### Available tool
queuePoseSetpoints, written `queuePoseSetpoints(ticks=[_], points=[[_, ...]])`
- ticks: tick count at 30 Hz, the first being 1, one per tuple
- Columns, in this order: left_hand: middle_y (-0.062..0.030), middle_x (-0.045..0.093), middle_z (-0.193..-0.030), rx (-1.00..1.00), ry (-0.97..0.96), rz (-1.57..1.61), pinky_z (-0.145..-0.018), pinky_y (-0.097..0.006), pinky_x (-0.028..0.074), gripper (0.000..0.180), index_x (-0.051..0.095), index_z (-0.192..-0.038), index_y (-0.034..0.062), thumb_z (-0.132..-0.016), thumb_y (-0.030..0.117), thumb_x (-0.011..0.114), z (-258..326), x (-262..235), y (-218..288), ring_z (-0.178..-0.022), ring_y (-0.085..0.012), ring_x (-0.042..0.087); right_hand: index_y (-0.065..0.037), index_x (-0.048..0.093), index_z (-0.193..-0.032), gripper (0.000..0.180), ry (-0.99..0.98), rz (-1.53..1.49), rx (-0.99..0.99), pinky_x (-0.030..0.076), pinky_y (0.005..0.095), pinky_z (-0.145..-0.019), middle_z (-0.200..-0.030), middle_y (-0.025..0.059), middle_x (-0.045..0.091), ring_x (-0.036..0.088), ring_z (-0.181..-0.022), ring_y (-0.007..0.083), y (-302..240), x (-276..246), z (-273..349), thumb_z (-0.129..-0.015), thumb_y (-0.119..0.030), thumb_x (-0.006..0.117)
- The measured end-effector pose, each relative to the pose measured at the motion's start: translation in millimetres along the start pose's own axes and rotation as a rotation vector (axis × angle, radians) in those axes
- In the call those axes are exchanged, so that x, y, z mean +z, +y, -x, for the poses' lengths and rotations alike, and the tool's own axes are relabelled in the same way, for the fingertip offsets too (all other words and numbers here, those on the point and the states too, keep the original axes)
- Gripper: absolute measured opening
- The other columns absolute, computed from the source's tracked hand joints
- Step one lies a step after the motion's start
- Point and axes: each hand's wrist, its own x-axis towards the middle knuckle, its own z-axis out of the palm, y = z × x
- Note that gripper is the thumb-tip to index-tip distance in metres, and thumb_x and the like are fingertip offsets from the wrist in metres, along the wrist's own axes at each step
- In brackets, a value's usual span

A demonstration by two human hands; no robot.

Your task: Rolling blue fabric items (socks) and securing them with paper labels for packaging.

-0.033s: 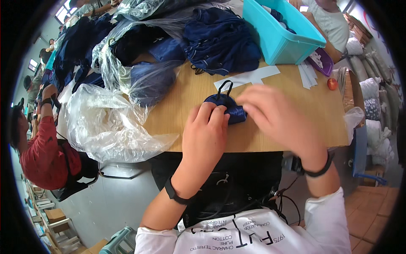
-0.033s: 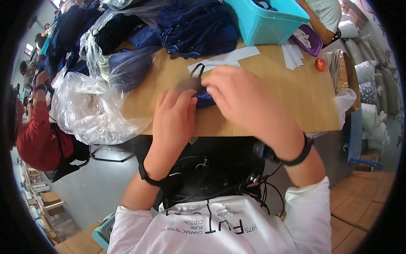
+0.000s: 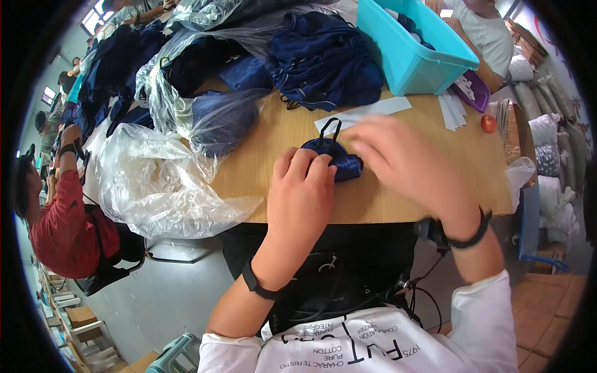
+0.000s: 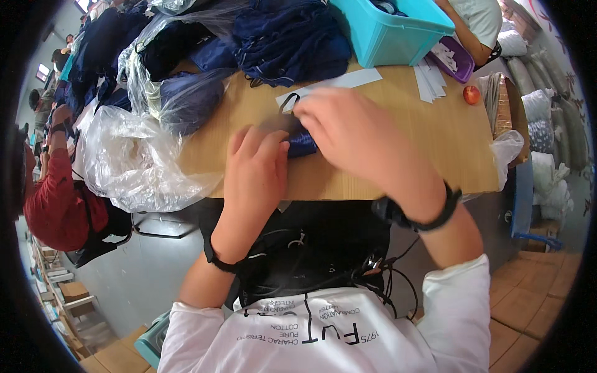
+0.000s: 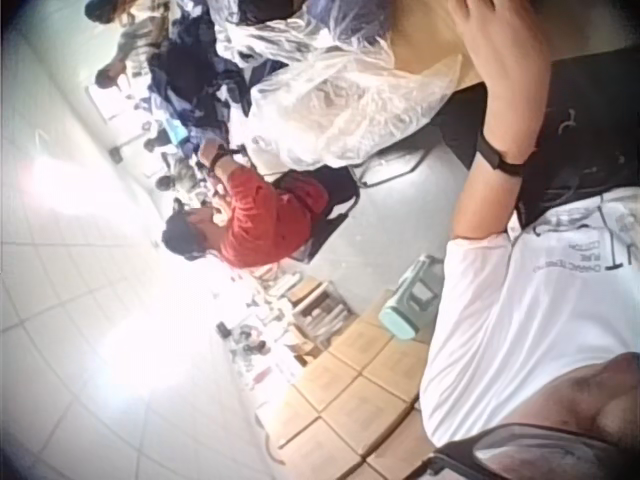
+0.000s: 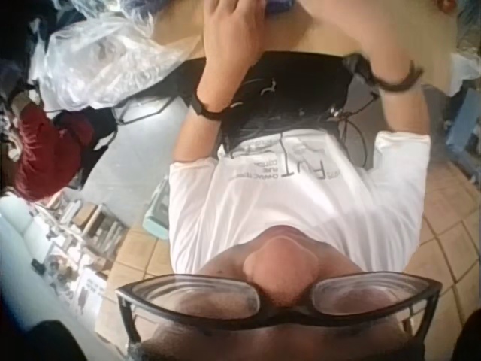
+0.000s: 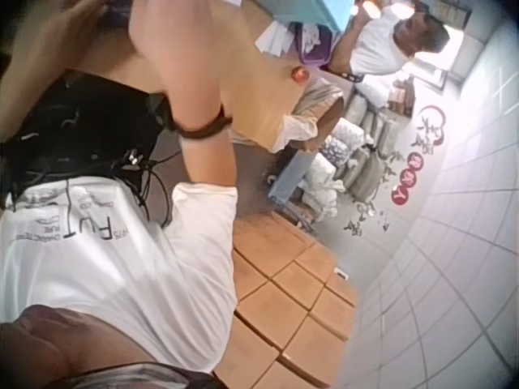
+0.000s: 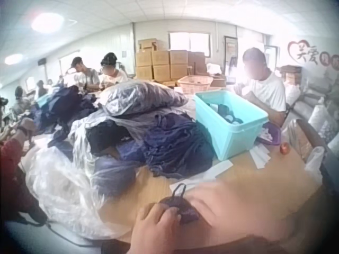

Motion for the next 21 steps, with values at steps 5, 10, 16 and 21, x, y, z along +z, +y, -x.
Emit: queuePoseSetpoints(ticks=[5,10,16,21], points=[[-0.0151,0.066,-0.105,0.027,0.034,-0.02,-0.089,-0.049,0.051,0.013,0.072,-0.106,0.0039,-0.093,0.006,0.071,-7,6,-1,-0.1,-0.0395,0.062,-0.001,0.075,-0.112,0.023,-0.087,-0.022,0.089,0.055,0.046,-0.089,-0.108,0.0196,0.072,0.069,-0.104,0.0377,52,42,-28,-0.097,-0.018,0.068],[-0.0143,0.065,-0.106,-0.039,-0.005,-0.049,-0.087,-0.047,0.051,0.014,0.073,-0.107,0.0055,-0.093,0.008,0.072,-3,1,2,-0.098,-0.0386,0.061,-0.002,0.077,-0.11,0.024,-0.315,-0.268,0.221,0.057,0.0392,-0.079,-0.097,0.0163,0.075,0.072,-0.084,0.0331,50,36,-38,-0.09,-0.015,0.076],[-0.0121,0.064,-0.106,-0.066,-0.04,-0.022,-0.085,-0.045,0.051,0.017,0.073,-0.108,0.0051,-0.091,0.007,0.074,-5,-1,2,-0.097,-0.0361,0.061,0.003,0.076,-0.102,0.015,-0.297,-0.634,0.317,0.056,0.0326,-0.073,-0.087,0.0111,0.076,0.071,-0.079,0.0205,49,40,-29,-0.09,-0.006,0.074],[-0.0108,0.064,-0.107,-0.102,-0.067,0.006,-0.085,-0.045,0.051,0.02,0.073,-0.109,0.0055,-0.09,0.007,0.076,-8,-3,2,-0.097,-0.0344,0.061,0.003,0.076,-0.099,0.011,-0.414,-0.644,0.409,0.054,0.0314,-0.07,-0.085,0.009,0.074,0.068,-0.075,0.0185,44,36,-32,-0.091,-0.004,0.072]])
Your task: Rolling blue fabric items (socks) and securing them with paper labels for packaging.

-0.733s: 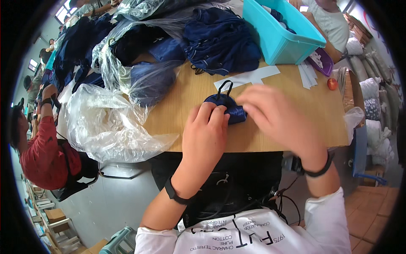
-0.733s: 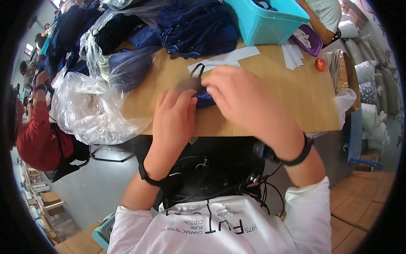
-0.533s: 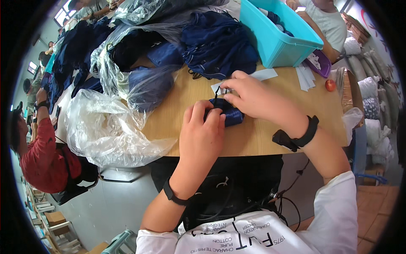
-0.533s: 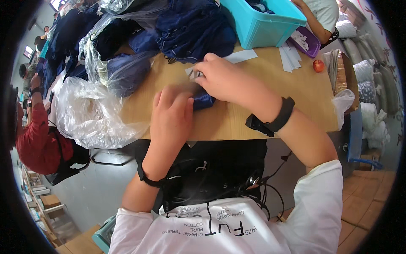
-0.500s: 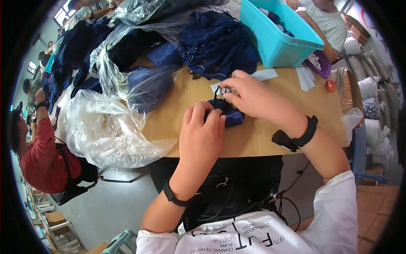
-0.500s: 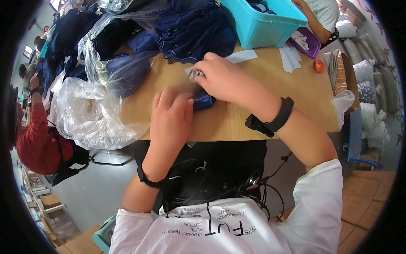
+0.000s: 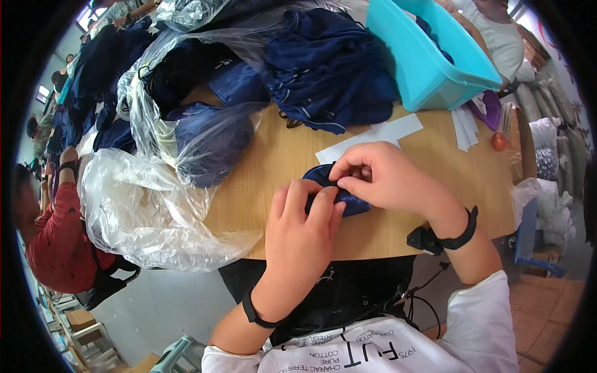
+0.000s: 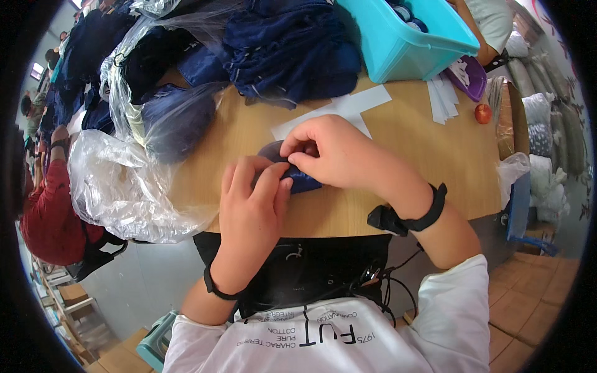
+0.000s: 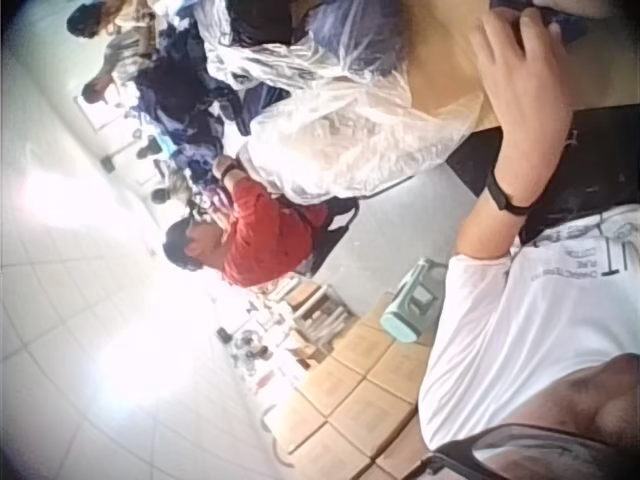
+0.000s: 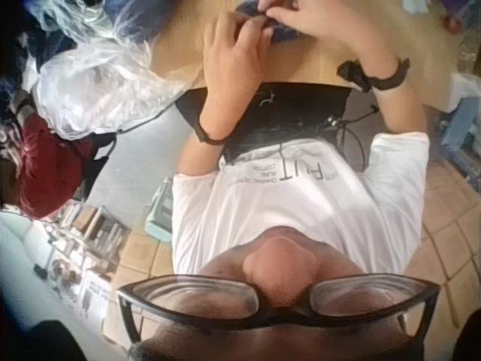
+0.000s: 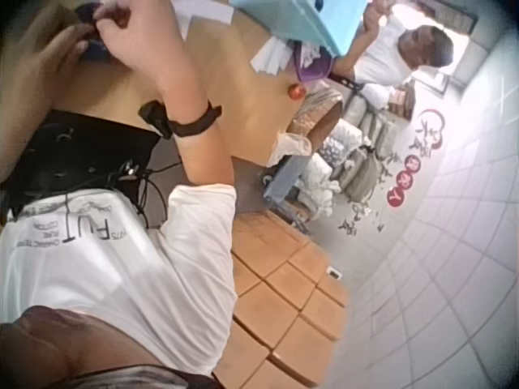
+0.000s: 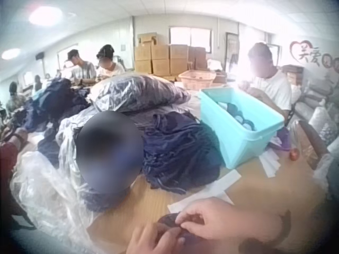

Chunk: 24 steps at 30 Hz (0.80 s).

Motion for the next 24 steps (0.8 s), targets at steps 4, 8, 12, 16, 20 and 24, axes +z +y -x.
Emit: queuePoseSetpoints(ticks=[4,8,12,16,20,24], points=[[-0.0101,0.064,-0.111,-0.005,-0.017,0.002,-0.086,-0.044,0.052,0.024,0.074,-0.111,0.0052,-0.088,0.007,0.077,0,-2,1,-0.097,-0.0329,0.06,0.002,0.077,-0.098,0.01,0.046,0.099,-0.069,0.05,0.0311,-0.065,-0.096,0.0107,0.072,0.063,-0.071,0.018,2,3,7,-0.092,-0.004,0.07],[-0.0124,0.063,-0.121,-0.016,-0.034,0.026,-0.089,-0.044,0.052,0.027,0.074,-0.112,0.004,-0.086,0.008,0.079,-1,-2,-1,-0.102,-0.0332,0.061,0.003,0.076,-0.097,0.011,0.038,0.108,-0.123,0.05,0.0307,-0.064,-0.11,0.0133,0.07,0.064,-0.072,0.0193,1,-1,7,-0.092,-0.003,0.069],[-0.0161,0.062,-0.133,0.023,-0.075,-0.021,-0.093,-0.042,0.054,0.03,0.072,-0.114,0.0015,-0.088,0.015,0.079,-3,-6,-4,-0.111,-0.0352,0.062,0.004,0.076,-0.097,0.012,0.102,0.231,-0.297,0.053,0.0329,-0.067,-0.109,0.0132,0.07,0.066,-0.077,0.023,0,1,12,-0.09,-0.002,0.069],[-0.0172,0.061,-0.138,0.034,-0.056,-0.021,-0.101,-0.045,0.053,0.028,0.072,-0.111,0.0,-0.087,0.012,0.079,-2,-3,-2,-0.12,-0.038,0.062,0.005,0.076,-0.096,0.012,0.161,0.293,-0.336,0.056,0.0375,-0.078,-0.111,0.0138,0.071,0.068,-0.089,0.0286,-8,6,21,-0.089,-0.002,0.07],[-0.0161,0.064,-0.133,0.004,-0.072,0.022,-0.102,-0.047,0.052,0.025,0.072,-0.11,0.0007,-0.087,0.01,0.078,-2,-4,-1,-0.123,-0.0382,0.061,0.005,0.075,-0.095,0.011,0.166,0.298,-0.305,0.056,0.0392,-0.085,-0.11,0.0136,0.072,0.07,-0.096,0.0316,-13,5,25,-0.088,-0.002,0.07],[-0.0144,0.066,-0.124,0.011,-0.075,0.031,-0.101,-0.047,0.052,0.026,0.072,-0.11,0.0009,-0.087,0.01,0.078,-4,-2,1,-0.122,-0.0384,0.062,0.004,0.071,-0.099,0.013,0.09,0.297,-0.31,0.056,0.0396,-0.085,-0.106,0.0138,0.072,0.07,-0.096,0.0329,-8,-2,25,-0.088,-0.002,0.07]])
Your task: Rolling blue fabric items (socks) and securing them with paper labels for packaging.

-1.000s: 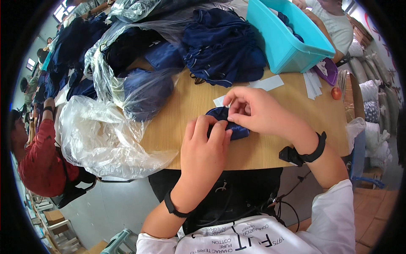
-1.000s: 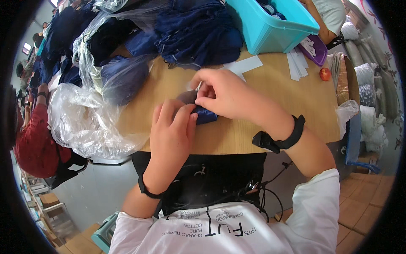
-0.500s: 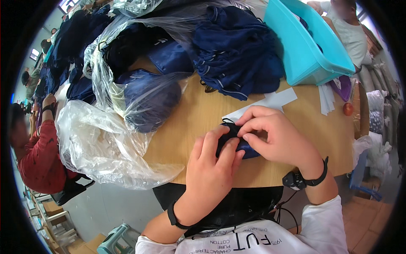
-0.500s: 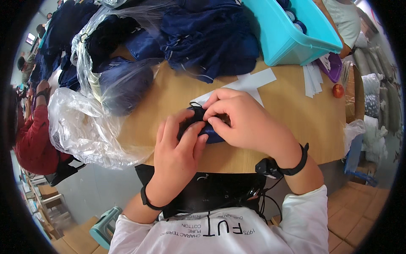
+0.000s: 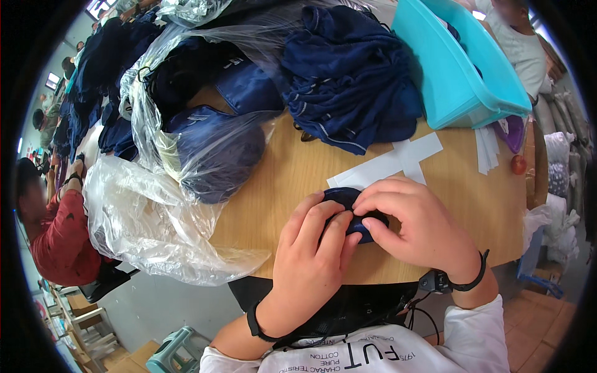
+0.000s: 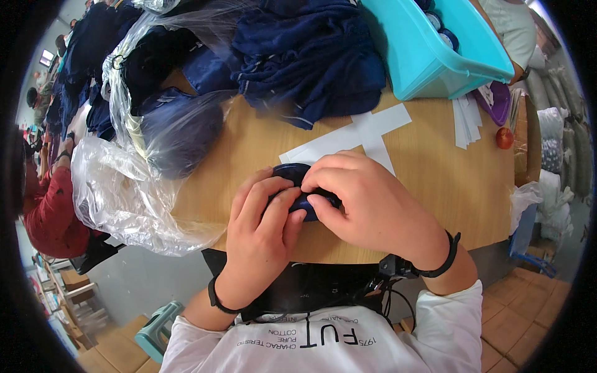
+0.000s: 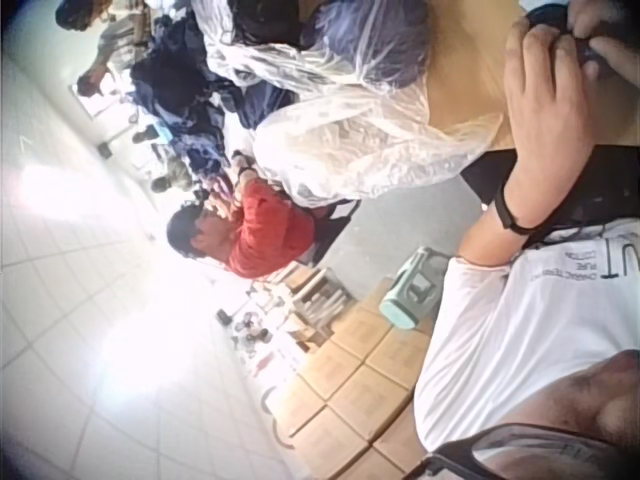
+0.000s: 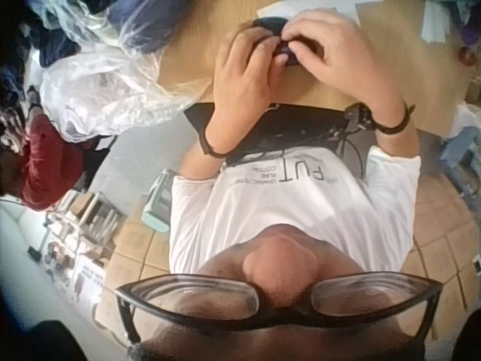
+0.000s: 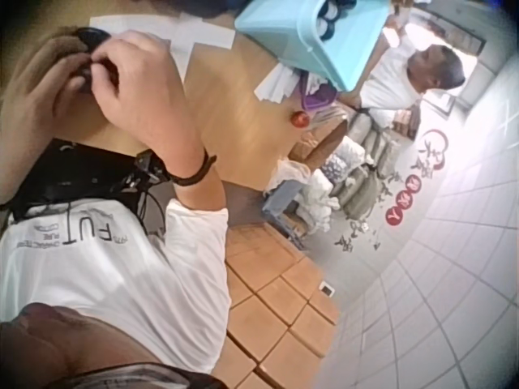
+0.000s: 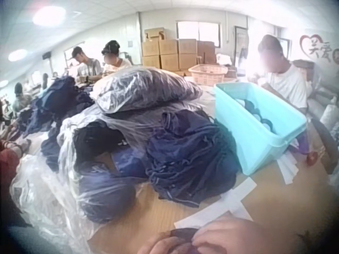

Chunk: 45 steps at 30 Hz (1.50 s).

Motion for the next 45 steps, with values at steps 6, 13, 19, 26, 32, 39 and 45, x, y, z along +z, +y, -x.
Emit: queuePoseSetpoints(ticks=[6,13,19,26,32,39,45], points=[[-0.013,0.065,-0.11,-0.009,-0.003,-0.016,-0.098,-0.048,0.053,0.029,0.072,-0.112,0.0023,-0.086,0.012,0.079,-7,-3,-8,-0.12,-0.039,0.064,0.0,0.063,-0.113,0.026,0.062,-0.243,0.212,0.055,0.0432,-0.084,-0.104,0.0163,0.071,0.068,-0.096,0.036,1,8,-9,-0.088,-0.004,0.07],[-0.0182,0.062,-0.122,-0.132,-0.103,0.021,-0.102,-0.045,0.05,0.057,0.059,-0.136,0.0015,-0.088,0.023,0.079,3,-9,-1,-0.121,-0.0373,0.061,-0.001,0.07,-0.1,0.012,0.037,0.001,0.088,0.052,0.0478,-0.087,-0.098,0.0184,0.072,0.065,-0.096,0.0397,-9,8,-9,-0.088,-0.003,0.068],[-0.0181,0.059,-0.116,-0.025,-0.008,0.004,-0.104,-0.042,0.048,0.037,0.062,-0.122,-0.0003,-0.097,0.026,0.069,13,16,10,-0.125,-0.0345,0.056,0.001,0.064,-0.123,0.025,-0.058,-0.013,0.33,0.048,0.0473,-0.104,-0.124,0.0252,0.065,0.062,-0.117,0.041,-8,7,26,-0.106,-0.017,0.059],[-0.0179,0.063,-0.123,0.023,0.166,-0.108,-0.096,-0.044,0.05,0.029,0.063,-0.107,0.0029,-0.093,0.027,0.07,6,16,2,-0.125,-0.031,0.059,0.003,0.068,-0.113,0.02,-0.031,0.142,0.092,0.051,0.0474,-0.094,-0.115,0.025,0.065,0.063,-0.107,0.0437,-19,3,5,-0.102,-0.01,0.058],[-0.0104,0.06,-0.125,-0.016,0.084,-0.133,-0.101,-0.04,0.048,0.039,0.062,-0.127,0.0041,-0.099,0.032,0.067,12,20,-3,-0.126,-0.031,0.056,0.002,0.07,-0.111,0.019,0.005,0.094,0.079,0.051,0.0486,-0.092,-0.108,0.0238,0.068,0.065,-0.103,0.0436,-21,4,2,-0.101,-0.011,0.06],[-0.0112,0.06,-0.125,-0.032,0.065,-0.121,-0.096,-0.04,0.048,0.039,0.063,-0.129,0.0054,-0.098,0.03,0.067,14,19,0,-0.125,-0.0299,0.056,0.001,0.07,-0.115,0.023,0.018,0.192,0.014,0.052,0.0501,-0.091,-0.112,0.0244,0.07,0.066,-0.101,0.0449,-10,5,3,-0.101,-0.015,0.062],[-0.0142,0.058,-0.131,-0.045,0.039,-0.06,-0.103,-0.043,0.048,0.039,0.065,-0.125,0.0046,-0.094,0.028,0.073,13,19,4,-0.13,-0.0337,0.054,0.003,0.067,-0.1,0.014,0.231,-0.018,0.15,0.054,0.0378,-0.073,-0.094,0.0154,0.063,0.066,-0.081,0.0289,21,20,2,-0.086,0.003,0.067]])
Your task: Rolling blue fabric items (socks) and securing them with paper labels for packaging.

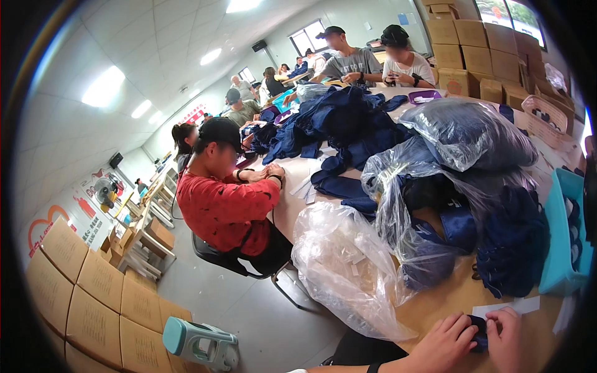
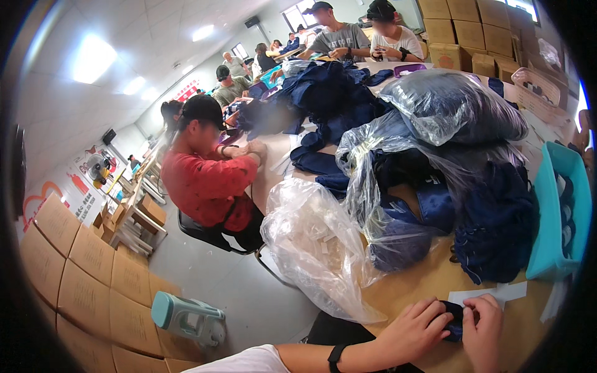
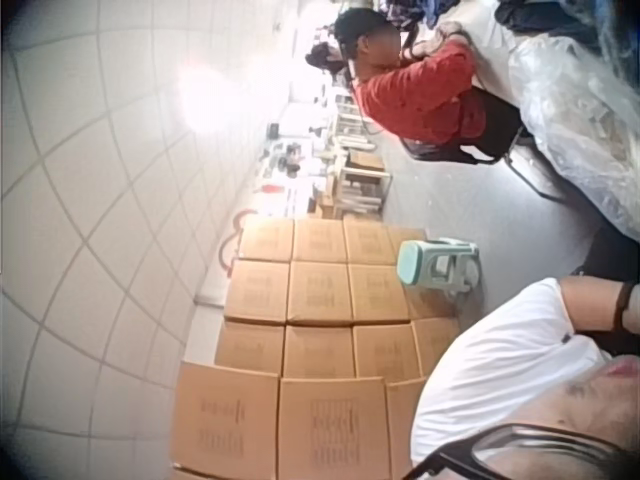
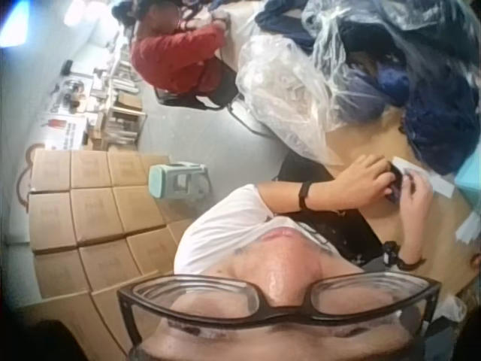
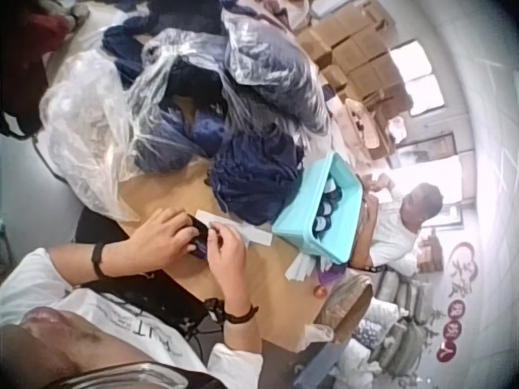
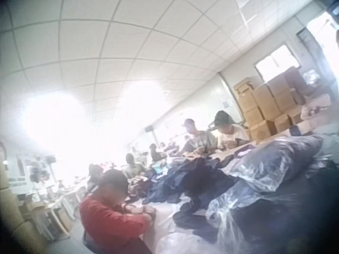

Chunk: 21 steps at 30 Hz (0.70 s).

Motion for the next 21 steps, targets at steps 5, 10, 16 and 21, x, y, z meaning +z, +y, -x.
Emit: queuePoseSetpoints(ticks=[5,10,16,21], points=[[-0.0189,0.053,-0.138,-0.009,0.088,-0.067,-0.11,-0.047,0.046,0.038,0.065,-0.123,0.0058,-0.093,0.028,0.074,-6,-12,3,-0.134,-0.0393,0.05,0.005,0.071,-0.092,0.008,-0.05,-0.057,0.041,0.052,0.0347,-0.065,-0.088,0.0141,0.064,0.065,-0.07,0.0246,7,3,-16,-0.084,0.004,0.072],[-0.016,0.053,-0.138,0.005,0.089,-0.066,-0.108,-0.047,0.047,0.039,0.065,-0.124,0.0067,-0.094,0.029,0.074,-1,-6,0,-0.133,-0.0373,0.05,0.004,0.074,-0.087,0.011,-0.041,0.033,0.014,0.052,0.0326,-0.062,-0.086,0.0127,0.065,0.065,-0.068,0.0205,21,8,-21,-0.078,0.006,0.078],[-0.0081,0.057,-0.132,0.026,0.022,-0.075,-0.1,-0.043,0.047,0.042,0.064,-0.13,0.0086,-0.096,0.033,0.072,5,-2,-3,-0.126,-0.031,0.053,0.003,0.073,-0.087,0.015,-0.178,-0.001,0.112,0.051,0.0312,-0.058,-0.086,0.0122,0.065,0.063,-0.062,0.0168,7,-2,-23,-0.074,0.002,0.082],[-0.0091,0.058,-0.13,0.03,0.008,-0.077,-0.1,-0.042,0.047,0.043,0.062,-0.132,0.0084,-0.098,0.032,0.069,5,-2,-3,-0.126,-0.0305,0.054,0.003,0.069,-0.086,0.015,-0.208,0.06,0.069,0.049,0.0299,-0.058,-0.088,0.0107,0.065,0.062,-0.064,0.0147,-2,-5,-24,-0.075,0.005,0.079]])
